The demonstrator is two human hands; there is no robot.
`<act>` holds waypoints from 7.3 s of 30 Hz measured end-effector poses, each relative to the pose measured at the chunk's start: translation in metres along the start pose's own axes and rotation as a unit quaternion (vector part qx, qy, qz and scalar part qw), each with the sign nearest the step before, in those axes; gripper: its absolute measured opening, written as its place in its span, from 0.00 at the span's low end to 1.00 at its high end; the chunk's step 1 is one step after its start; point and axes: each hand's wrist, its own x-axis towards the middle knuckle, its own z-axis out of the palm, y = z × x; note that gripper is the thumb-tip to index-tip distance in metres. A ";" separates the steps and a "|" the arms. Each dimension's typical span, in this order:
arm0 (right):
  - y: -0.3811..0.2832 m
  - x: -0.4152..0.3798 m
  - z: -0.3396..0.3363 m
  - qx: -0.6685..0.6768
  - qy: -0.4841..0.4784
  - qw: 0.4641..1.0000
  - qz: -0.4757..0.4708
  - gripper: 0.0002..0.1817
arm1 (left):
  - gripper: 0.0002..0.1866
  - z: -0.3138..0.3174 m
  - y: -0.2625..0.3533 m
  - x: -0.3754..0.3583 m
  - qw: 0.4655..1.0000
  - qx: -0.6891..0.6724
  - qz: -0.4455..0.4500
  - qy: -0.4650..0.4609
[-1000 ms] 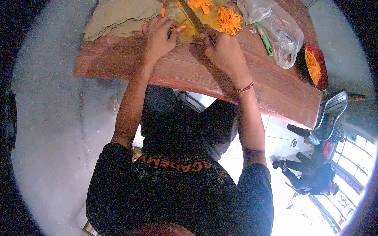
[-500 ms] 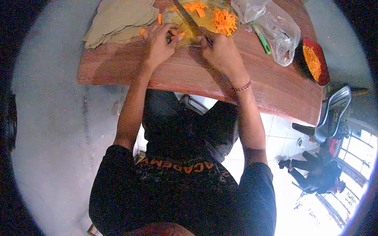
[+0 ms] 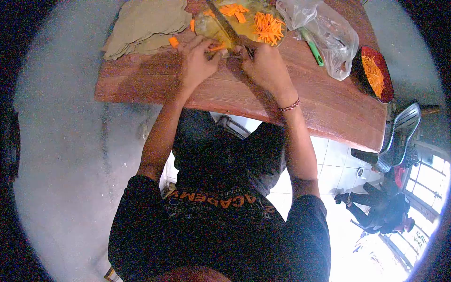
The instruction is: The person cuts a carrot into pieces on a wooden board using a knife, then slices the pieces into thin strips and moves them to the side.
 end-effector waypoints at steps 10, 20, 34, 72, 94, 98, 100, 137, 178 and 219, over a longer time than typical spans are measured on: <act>-0.013 -0.012 -0.004 -0.013 -0.017 0.999 0.024 0.16 | 0.12 -0.013 -0.020 -0.001 0.994 -0.103 0.008 -0.047; -0.008 0.006 0.020 -0.002 0.001 1.000 -0.013 0.16 | 0.18 -0.001 -0.019 0.000 0.979 -0.163 -0.082 -0.087; -0.015 0.004 0.008 0.023 0.010 0.999 0.025 0.15 | 0.22 -0.003 -0.024 0.004 0.994 -0.098 0.040 -0.020; -0.039 -0.015 0.030 -0.104 -0.026 0.994 -0.008 0.15 | 0.10 0.004 -0.033 0.001 0.998 -0.057 0.026 -0.030; -0.019 -0.007 0.016 0.004 0.006 1.000 -0.030 0.13 | 0.11 -0.006 -0.021 -0.003 0.999 -0.019 0.020 -0.024; -0.023 -0.009 0.013 -0.007 -0.022 1.000 0.002 0.13 | 0.09 -0.003 -0.024 -0.003 0.999 -0.012 0.031 -0.022; -0.017 -0.008 0.018 -0.016 0.003 0.999 -0.029 0.13 | 0.08 0.001 -0.028 -0.003 0.998 -0.057 0.033 -0.022; -0.014 0.013 0.026 -0.040 -0.021 0.998 -0.036 0.15 | 0.10 -0.002 -0.028 0.001 0.999 -0.020 0.030 -0.014; 0.024 0.040 -0.036 -0.022 -0.216 0.974 -0.072 0.16 | 0.06 -0.059 -0.021 -0.034 0.992 -0.083 0.025 0.091; 0.050 0.080 -0.012 -0.190 0.034 0.966 -0.172 0.14 | 0.24 -0.029 -0.041 0.092 0.975 0.159 0.155 0.020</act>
